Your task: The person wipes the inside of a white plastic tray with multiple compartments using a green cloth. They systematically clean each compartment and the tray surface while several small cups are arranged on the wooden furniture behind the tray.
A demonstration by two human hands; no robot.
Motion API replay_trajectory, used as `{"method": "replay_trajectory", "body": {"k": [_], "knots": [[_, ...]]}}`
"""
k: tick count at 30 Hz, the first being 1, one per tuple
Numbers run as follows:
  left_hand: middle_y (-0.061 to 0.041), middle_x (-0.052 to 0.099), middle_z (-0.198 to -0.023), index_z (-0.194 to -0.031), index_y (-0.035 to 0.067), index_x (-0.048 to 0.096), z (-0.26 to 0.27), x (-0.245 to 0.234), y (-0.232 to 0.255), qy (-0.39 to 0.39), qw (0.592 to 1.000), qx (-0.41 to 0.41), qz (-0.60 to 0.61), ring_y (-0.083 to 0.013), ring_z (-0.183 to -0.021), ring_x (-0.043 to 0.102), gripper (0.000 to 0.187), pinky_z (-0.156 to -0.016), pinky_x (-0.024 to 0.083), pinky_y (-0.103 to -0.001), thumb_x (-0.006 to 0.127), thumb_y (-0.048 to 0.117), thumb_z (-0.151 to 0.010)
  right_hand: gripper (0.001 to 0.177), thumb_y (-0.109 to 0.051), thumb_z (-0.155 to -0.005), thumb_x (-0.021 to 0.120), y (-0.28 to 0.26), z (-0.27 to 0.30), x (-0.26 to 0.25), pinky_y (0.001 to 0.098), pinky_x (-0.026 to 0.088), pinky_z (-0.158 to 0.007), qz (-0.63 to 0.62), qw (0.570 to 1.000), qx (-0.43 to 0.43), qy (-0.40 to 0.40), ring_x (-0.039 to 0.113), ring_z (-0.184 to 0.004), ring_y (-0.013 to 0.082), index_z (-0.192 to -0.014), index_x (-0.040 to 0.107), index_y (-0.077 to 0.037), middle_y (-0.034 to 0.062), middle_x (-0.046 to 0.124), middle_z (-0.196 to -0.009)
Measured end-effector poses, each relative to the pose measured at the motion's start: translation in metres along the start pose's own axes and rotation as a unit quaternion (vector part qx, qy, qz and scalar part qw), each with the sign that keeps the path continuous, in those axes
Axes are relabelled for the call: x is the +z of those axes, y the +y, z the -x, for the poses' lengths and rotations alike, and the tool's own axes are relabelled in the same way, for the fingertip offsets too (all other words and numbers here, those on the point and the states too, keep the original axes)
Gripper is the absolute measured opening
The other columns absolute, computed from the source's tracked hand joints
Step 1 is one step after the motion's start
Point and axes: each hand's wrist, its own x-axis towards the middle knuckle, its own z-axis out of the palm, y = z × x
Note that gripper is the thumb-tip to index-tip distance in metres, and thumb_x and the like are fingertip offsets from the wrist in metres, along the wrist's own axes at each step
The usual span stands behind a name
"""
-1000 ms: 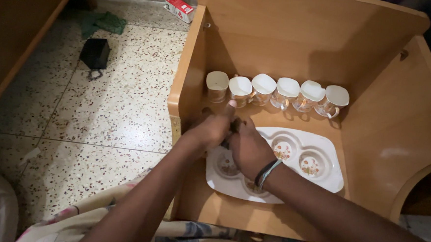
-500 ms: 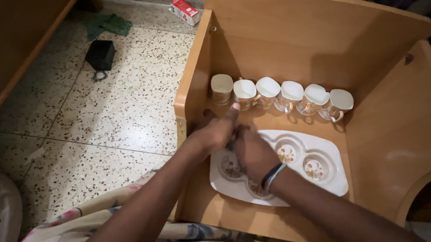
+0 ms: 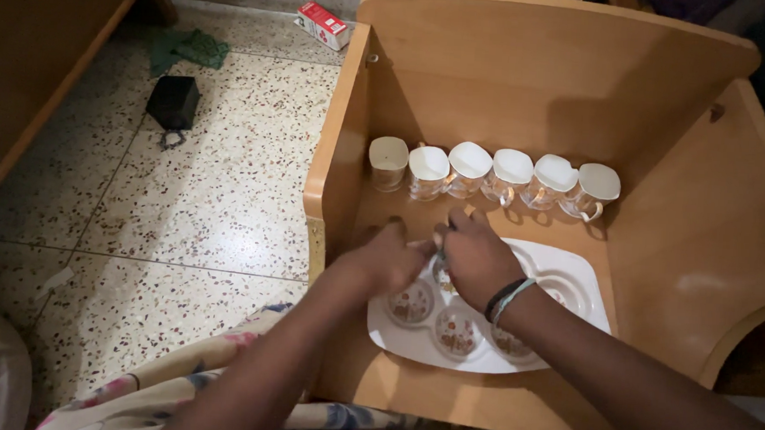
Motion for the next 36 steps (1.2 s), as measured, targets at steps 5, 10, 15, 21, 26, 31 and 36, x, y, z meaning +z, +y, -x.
{"method": "replay_trajectory", "body": {"k": [5, 10, 15, 21, 26, 31, 36], "knots": [[-0.025, 0.021, -0.164, -0.154, 0.013, 0.029, 0.045, -0.019, 0.057, -0.074, 0.987, -0.145, -0.003, -0.0537, -0.153, 0.014, 0.095, -0.121, 0.021, -0.065, 0.082, 0.038, -0.079, 0.023, -0.01, -0.085, 0.06, 0.013, 0.0, -0.004, 0.0484, 0.05, -0.091, 0.01, 1.0, 0.003, 0.013, 0.058, -0.106, 0.0403, -0.105, 0.07, -0.003, 0.0202, 0.061, -0.107], [-0.029, 0.002, -0.167, -0.158, 0.004, 0.015, 0.065, -0.017, 0.074, -0.082, 0.993, -0.061, -0.064, -0.0543, -0.154, 0.001, 0.13, -0.118, 0.013, -0.075, 0.096, 0.044, -0.065, 0.018, -0.011, -0.081, 0.061, 0.044, 0.003, -0.012, 0.049, 0.051, -0.091, 0.083, 0.995, 0.059, 0.019, 0.058, -0.112, 0.0408, -0.094, 0.073, -0.006, 0.0183, 0.065, -0.112], [-0.031, -0.007, -0.168, -0.161, 0.008, 0.008, 0.062, -0.008, 0.077, -0.102, 0.991, -0.048, -0.075, -0.0591, -0.152, 0.0, 0.144, -0.111, 0.024, -0.08, 0.102, 0.041, -0.056, 0.026, -0.009, -0.082, 0.063, 0.074, 0.017, -0.017, 0.0515, 0.051, -0.091, 0.142, 0.985, 0.07, 0.063, 0.062, -0.102, 0.0436, -0.105, 0.07, 0.002, 0.0231, 0.068, -0.105], [-0.032, -0.011, -0.168, -0.163, 0.01, 0.001, 0.056, 0.002, 0.08, -0.097, 0.99, -0.057, -0.089, -0.0659, -0.149, 0.0, 0.149, -0.101, 0.038, -0.081, 0.102, 0.038, -0.057, 0.014, -0.011, -0.082, 0.064, 0.092, 0.038, -0.035, 0.0466, 0.053, -0.095, 0.104, 0.985, 0.137, -0.004, 0.067, -0.103, 0.0367, -0.091, 0.072, -0.004, 0.0197, 0.07, -0.103], [-0.031, -0.008, -0.167, -0.165, 0.015, -0.004, 0.053, -0.002, 0.091, -0.099, 0.987, -0.085, -0.093, -0.0653, -0.149, 0.004, 0.153, -0.099, 0.036, -0.086, 0.103, 0.032, -0.056, 0.015, -0.005, -0.079, 0.062, 0.108, 0.053, -0.039, 0.0502, 0.053, -0.088, 0.059, 0.988, 0.143, 0.009, 0.066, -0.096, 0.0417, -0.093, 0.067, 0.0, 0.0236, 0.069, -0.097], [-0.032, -0.009, -0.167, -0.165, 0.015, -0.008, 0.051, -0.009, 0.1, -0.11, 0.984, -0.102, -0.092, -0.0661, -0.148, 0.003, 0.156, -0.099, 0.034, -0.086, 0.104, 0.028, -0.058, 0.014, -0.001, -0.079, 0.059, 0.126, 0.072, -0.038, 0.0511, 0.053, -0.084, 0.04, 0.99, 0.133, 0.0, 0.066, -0.093, 0.0434, -0.091, 0.066, -0.002, 0.0257, 0.067, -0.097], [-0.034, -0.008, -0.167, -0.165, 0.013, -0.007, 0.045, -0.006, 0.103, -0.118, 0.979, -0.111, -0.123, -0.069, -0.147, 0.005, 0.153, -0.097, 0.038, -0.085, 0.103, 0.028, -0.059, 0.014, -0.006, -0.079, 0.064, 0.137, 0.085, -0.043, 0.0517, 0.053, -0.082, 0.063, 0.979, 0.177, -0.076, 0.066, -0.092, 0.0446, -0.091, 0.064, -0.001, 0.0257, 0.066, -0.098]]}}
